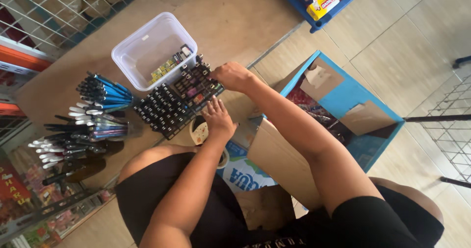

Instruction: The person sits on the floor and unpacks small snack packets from a cardboard box, placing them on the floor beside the box. The person handles the packets one by one and arranges them in a pile.

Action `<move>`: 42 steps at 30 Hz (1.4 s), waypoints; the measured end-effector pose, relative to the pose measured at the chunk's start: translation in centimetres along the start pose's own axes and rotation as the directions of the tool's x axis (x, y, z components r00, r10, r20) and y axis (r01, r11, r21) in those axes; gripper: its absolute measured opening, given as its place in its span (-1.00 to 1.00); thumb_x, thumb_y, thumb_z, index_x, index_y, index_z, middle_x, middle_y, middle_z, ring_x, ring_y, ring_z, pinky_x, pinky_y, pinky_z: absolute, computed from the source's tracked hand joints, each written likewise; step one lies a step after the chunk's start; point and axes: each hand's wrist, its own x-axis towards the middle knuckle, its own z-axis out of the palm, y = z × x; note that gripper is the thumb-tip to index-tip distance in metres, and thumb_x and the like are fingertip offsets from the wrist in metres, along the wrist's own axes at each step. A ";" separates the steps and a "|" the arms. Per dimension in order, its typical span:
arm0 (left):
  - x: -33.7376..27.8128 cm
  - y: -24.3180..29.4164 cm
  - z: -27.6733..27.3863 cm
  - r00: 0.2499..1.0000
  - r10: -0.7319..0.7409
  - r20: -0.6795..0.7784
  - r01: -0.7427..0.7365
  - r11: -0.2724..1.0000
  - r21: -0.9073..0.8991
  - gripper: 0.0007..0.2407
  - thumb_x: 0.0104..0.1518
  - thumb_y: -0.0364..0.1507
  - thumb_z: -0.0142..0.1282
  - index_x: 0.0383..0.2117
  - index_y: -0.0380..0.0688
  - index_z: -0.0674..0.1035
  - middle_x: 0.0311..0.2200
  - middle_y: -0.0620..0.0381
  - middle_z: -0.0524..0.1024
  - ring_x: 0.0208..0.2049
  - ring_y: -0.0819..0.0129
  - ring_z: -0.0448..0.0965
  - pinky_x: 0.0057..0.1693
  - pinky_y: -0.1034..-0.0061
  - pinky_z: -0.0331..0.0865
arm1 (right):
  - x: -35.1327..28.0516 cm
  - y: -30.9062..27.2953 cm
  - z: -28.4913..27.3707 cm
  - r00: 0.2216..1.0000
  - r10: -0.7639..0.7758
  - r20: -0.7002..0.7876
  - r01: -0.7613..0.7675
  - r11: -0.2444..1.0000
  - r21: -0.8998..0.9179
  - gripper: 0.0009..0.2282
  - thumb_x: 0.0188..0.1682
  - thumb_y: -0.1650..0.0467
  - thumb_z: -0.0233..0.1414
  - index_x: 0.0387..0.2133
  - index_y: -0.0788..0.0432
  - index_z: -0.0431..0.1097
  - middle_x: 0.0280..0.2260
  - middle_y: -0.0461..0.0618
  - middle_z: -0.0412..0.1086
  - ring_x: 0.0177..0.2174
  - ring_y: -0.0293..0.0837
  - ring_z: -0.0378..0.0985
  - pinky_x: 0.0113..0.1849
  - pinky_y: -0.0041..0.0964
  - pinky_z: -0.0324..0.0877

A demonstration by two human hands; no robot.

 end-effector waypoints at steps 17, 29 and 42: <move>0.2 0.0 -0.4 0.998 -0.016 0.063 0.016 1.000 -0.011 -0.05 0.07 0.10 0.16 0.43 -0.23 -0.08 0.48 -0.07 -0.29 0.47 -0.01 -0.22 0.40 -0.13 -0.14 | 2.0 0.1 2.3 0.980 0.122 0.160 -0.103 0.988 -0.117 -0.89 -0.10 0.38 0.11 -0.33 0.05 0.53 -0.41 0.12 0.53 -0.34 0.16 0.60 -0.33 0.05 0.49; -0.3 -0.3 0.1 0.999 0.034 0.032 -0.035 0.999 0.040 -0.07 0.09 0.14 0.08 0.42 -0.27 -0.05 0.48 -0.13 -0.22 0.47 -0.07 -0.21 0.35 -0.20 -0.07 | -3.8 -5.9 1.3 0.958 0.277 -0.078 -0.282 0.956 -0.074 -0.73 -0.17 0.47 0.08 -0.16 0.08 0.49 -0.19 0.02 0.43 -0.10 0.04 0.50 -0.22 -0.05 0.45; -0.9 0.0 0.0 0.999 0.002 0.051 -0.006 0.998 0.069 -0.05 0.10 0.18 0.03 0.43 -0.32 -0.03 0.46 -0.27 -0.15 0.45 -0.17 -0.19 0.35 -0.22 -0.09 | -5.1 -5.0 3.3 0.985 0.122 -0.123 -0.149 0.959 -0.240 -0.92 -0.07 0.36 0.13 -0.35 0.05 0.49 -0.27 -0.06 0.38 -0.14 -0.06 0.43 -0.12 -0.09 0.31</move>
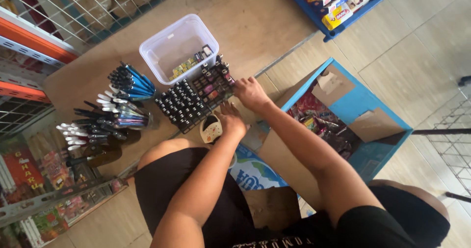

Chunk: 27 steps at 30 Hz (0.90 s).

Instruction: The person sits on the floor and unpacks small snack packets from a cardboard box, placing them on the floor beside the box. The person handles the packets one by one and arranges them in a pile.

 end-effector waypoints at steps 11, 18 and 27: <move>0.0 -0.2 0.5 1.000 -0.007 -0.019 0.007 1.000 -0.005 -0.07 0.11 0.15 0.03 0.43 -0.25 -0.10 0.47 -0.23 -0.29 0.47 -0.14 -0.30 0.37 -0.25 -0.20 | 0.0 1.7 -1.6 0.900 0.437 0.000 -0.275 0.566 0.777 -0.79 -0.15 0.51 0.21 -0.23 0.23 0.45 -0.32 0.12 0.52 -0.33 0.05 0.65 -0.26 -0.15 0.53; 0.5 -1.2 0.2 0.999 -0.035 -0.037 0.035 0.999 -0.008 -0.05 0.09 0.14 0.08 0.45 -0.26 -0.09 0.48 -0.23 -0.27 0.46 -0.13 -0.20 0.34 -0.22 -0.06 | 2.0 2.6 -1.7 0.989 0.135 -0.057 -0.085 0.844 0.529 -0.79 -0.12 0.51 0.15 -0.20 0.24 0.49 -0.26 0.14 0.53 -0.26 0.16 0.60 -0.22 -0.04 0.49; 0.1 -1.2 0.3 0.999 -0.016 -0.051 0.013 0.997 -0.074 -0.03 0.05 0.13 0.16 0.43 -0.29 -0.04 0.47 -0.22 -0.25 0.46 -0.09 -0.16 0.35 -0.14 -0.02 | 2.7 4.1 -1.7 1.000 0.011 -0.016 -0.002 0.868 0.497 -0.79 -0.13 0.47 0.16 -0.19 0.19 0.52 -0.26 0.12 0.54 -0.25 0.16 0.58 -0.20 0.00 0.47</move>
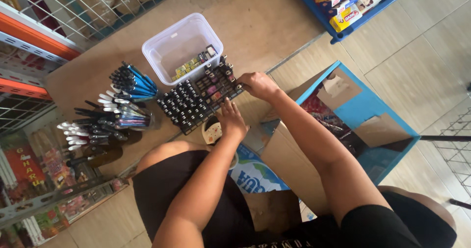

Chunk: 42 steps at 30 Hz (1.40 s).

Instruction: The person sits on the floor and unpacks small snack packets from a cardboard box, placing them on the floor beside the box. The person handles the packets one by one and arranges them in a pile.

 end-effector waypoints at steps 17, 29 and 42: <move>-0.9 0.0 -1.4 0.999 0.018 0.049 -0.017 1.000 -0.015 -0.09 0.11 0.11 0.09 0.43 -0.29 -0.02 0.47 -0.28 -0.26 0.47 -0.15 -0.18 0.36 -0.18 -0.06 | -0.5 -2.3 0.1 0.953 0.300 -0.025 -0.301 0.948 -0.101 -0.75 -0.11 0.53 0.05 -0.16 0.13 0.50 -0.17 0.07 0.51 -0.13 0.14 0.54 -0.15 0.02 0.44; -0.9 0.9 -0.4 0.985 -0.084 0.153 0.070 0.993 0.092 -0.36 0.33 -0.05 -0.24 0.39 -0.33 0.17 0.43 -0.30 0.00 0.45 -0.42 -0.17 0.38 -0.33 -0.30 | 4.9 -9.0 7.7 0.967 0.092 0.239 0.008 0.922 -0.387 -0.52 -0.22 0.44 0.15 0.06 0.17 0.34 -0.11 0.12 0.39 -0.33 0.04 0.61 -0.38 -0.10 0.51; -2.3 0.0 -2.8 0.979 -0.039 0.202 0.047 0.998 -0.037 -0.19 0.22 0.05 -0.07 0.46 -0.21 -0.06 0.47 -0.31 -0.16 0.45 -0.31 -0.20 0.36 -0.24 -0.20 | 5.0 -6.0 7.7 0.972 0.063 0.228 0.035 0.915 -0.402 -0.73 -0.25 0.40 0.20 -0.25 0.16 0.50 -0.15 0.13 0.44 -0.32 0.06 0.62 -0.33 -0.07 0.52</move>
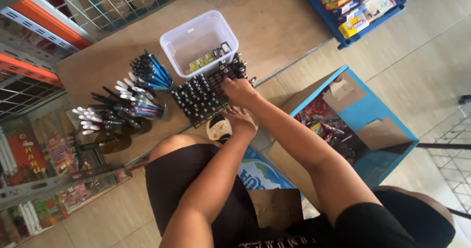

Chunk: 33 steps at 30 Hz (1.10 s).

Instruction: The person sits on the floor and unpacks small snack packets from a cardboard box, placing them on the floor beside the box. The person handles the packets one by one and arranges them in a pile.

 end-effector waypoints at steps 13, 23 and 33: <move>-6.3 -13.1 -10.5 0.830 0.207 -0.518 -0.538 0.541 -0.646 -0.70 0.07 -0.25 0.31 -0.19 -0.19 0.63 -0.35 -0.16 0.65 -0.25 -0.05 0.61 -0.10 0.21 0.48 | -6.6 -3.0 -14.6 0.918 0.394 -0.041 -0.105 0.341 0.934 -0.81 -0.08 0.40 0.23 -0.28 0.26 0.45 -0.46 -0.07 0.47 -0.49 -0.30 0.51 -0.47 -0.33 0.42; -1.7 -17.2 -10.4 0.758 -0.141 -0.636 -0.392 0.681 -0.618 -0.73 0.27 -0.22 0.09 -0.27 -0.22 0.58 -0.37 -0.17 0.61 -0.29 -0.12 0.62 -0.13 0.10 0.43 | -5.9 0.2 -11.4 0.936 0.341 -0.084 -0.042 0.348 0.937 -0.78 -0.09 0.46 0.23 -0.19 0.25 0.44 -0.31 0.01 0.55 -0.30 -0.20 0.63 -0.20 -0.26 0.56; -1.6 -14.9 -10.9 0.780 -0.134 -0.611 -0.370 0.690 -0.623 -0.70 0.33 -0.17 -0.09 -0.20 -0.14 0.56 -0.28 -0.19 0.60 -0.19 -0.21 0.57 -0.07 -0.01 0.40 | -1.7 1.4 -3.2 0.981 0.058 -0.183 -0.045 0.996 0.077 -0.86 -0.04 0.44 0.06 -0.23 0.11 0.50 -0.25 0.09 0.44 -0.33 0.12 0.58 -0.34 0.00 0.50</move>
